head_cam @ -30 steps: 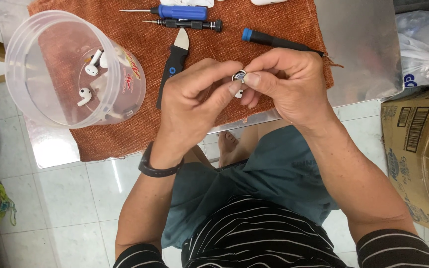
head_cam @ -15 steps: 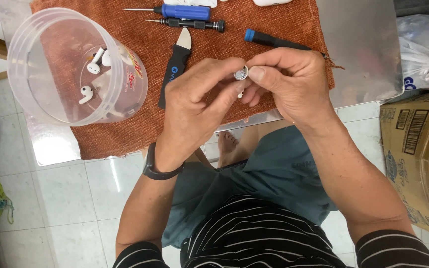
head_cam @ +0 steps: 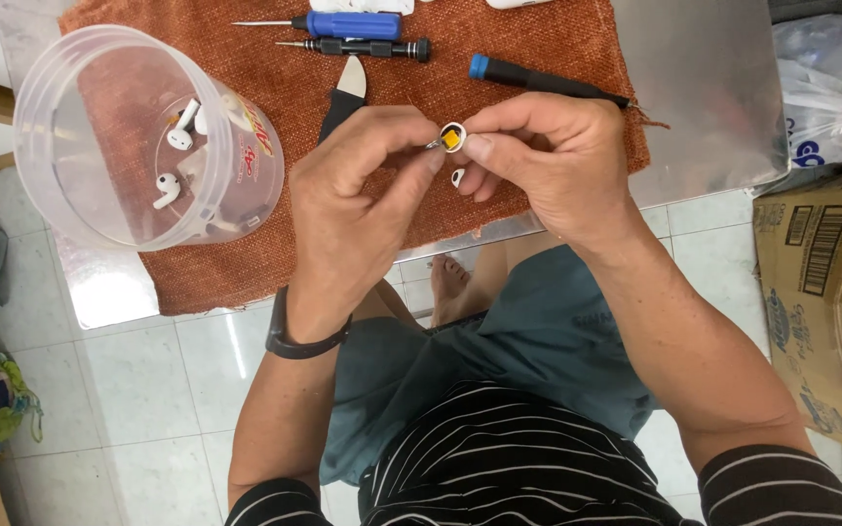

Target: Repairing small wireless earbuds by assembling tiny internal components using hand tools

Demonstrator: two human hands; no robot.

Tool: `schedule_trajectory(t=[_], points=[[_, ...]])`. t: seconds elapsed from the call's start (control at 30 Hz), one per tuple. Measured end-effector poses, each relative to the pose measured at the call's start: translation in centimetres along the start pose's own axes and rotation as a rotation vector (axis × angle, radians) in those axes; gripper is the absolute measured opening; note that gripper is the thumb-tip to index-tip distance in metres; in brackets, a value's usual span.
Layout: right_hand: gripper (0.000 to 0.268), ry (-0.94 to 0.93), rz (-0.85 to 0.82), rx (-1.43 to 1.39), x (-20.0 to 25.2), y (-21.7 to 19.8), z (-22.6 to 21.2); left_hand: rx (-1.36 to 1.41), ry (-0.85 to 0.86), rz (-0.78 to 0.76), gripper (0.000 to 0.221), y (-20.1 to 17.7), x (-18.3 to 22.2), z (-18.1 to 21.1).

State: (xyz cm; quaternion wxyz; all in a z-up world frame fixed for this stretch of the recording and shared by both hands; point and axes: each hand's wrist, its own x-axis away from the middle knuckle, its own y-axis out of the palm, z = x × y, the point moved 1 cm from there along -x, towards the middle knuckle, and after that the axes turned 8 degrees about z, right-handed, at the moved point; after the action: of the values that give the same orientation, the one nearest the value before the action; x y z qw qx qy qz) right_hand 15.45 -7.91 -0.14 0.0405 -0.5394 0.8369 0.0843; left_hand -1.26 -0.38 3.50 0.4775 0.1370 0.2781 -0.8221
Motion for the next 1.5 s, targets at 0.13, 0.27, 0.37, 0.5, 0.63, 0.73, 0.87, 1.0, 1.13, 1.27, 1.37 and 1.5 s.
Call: schedule_trajectory(t=[0.13, 0.27, 0.37, 0.5, 0.63, 0.73, 0.87, 1.0, 1.13, 1.27, 1.37, 1.5], points=[[0.006, 0.029, 0.017, -0.004, 0.0, 0.0, 0.0, -0.080, 0.119, 0.056, 0.014, 1.2, 1.0, -1.1], [0.006, 0.024, 0.027, -0.005, 0.0, -0.3, 0.3, -0.145, 0.160, 0.089, 0.014, 2.0, 1.9, -2.0], [0.005, 0.039, 0.034, -0.055, -0.1, -0.5, 0.6, -0.124, 0.161, 0.081, 0.018, 2.2, 2.2, -2.5], [0.008, 0.037, 0.013, -0.039, 0.0, -0.5, 0.6, 0.034, 0.048, 0.124, 0.012, 2.0, 1.0, -0.8], [0.008, 0.022, -0.003, -0.019, 0.0, -0.3, 0.2, 0.024, -0.009, 0.135, 0.012, 1.8, 0.8, -0.5], [0.009, 0.023, 0.005, -0.011, 0.0, -0.4, 0.3, 0.009, -0.088, 0.090, 0.023, 1.8, 1.2, -1.5], [0.010, 0.013, 0.008, -0.022, 0.0, -0.5, 0.5, 0.363, -0.380, 0.055, 0.021, 1.9, 1.3, -2.3], [0.010, 0.008, 0.002, -0.032, 0.0, -0.6, 0.7, 0.473, -0.476, 0.069, 0.019, 1.6, 0.9, -2.1], [0.009, -0.021, -0.013, -0.026, 0.1, -0.5, 0.3, 0.437, -0.492, 0.132, 0.012, 1.9, 0.8, -1.8], [0.008, -0.061, -0.017, -0.037, 0.2, -0.5, 0.4, 0.404, -0.367, 0.110, 0.013, 1.9, 1.0, -1.3], [0.008, -0.084, -0.005, -0.037, 0.3, -0.6, 0.5, 0.376, -0.284, 0.125, 0.015, 2.3, 1.6, -1.6], [0.006, -0.107, -0.003, 0.014, 0.2, -0.3, 0.3, 0.507, -0.434, 0.164, 0.015, 2.4, 1.8, -2.4]])
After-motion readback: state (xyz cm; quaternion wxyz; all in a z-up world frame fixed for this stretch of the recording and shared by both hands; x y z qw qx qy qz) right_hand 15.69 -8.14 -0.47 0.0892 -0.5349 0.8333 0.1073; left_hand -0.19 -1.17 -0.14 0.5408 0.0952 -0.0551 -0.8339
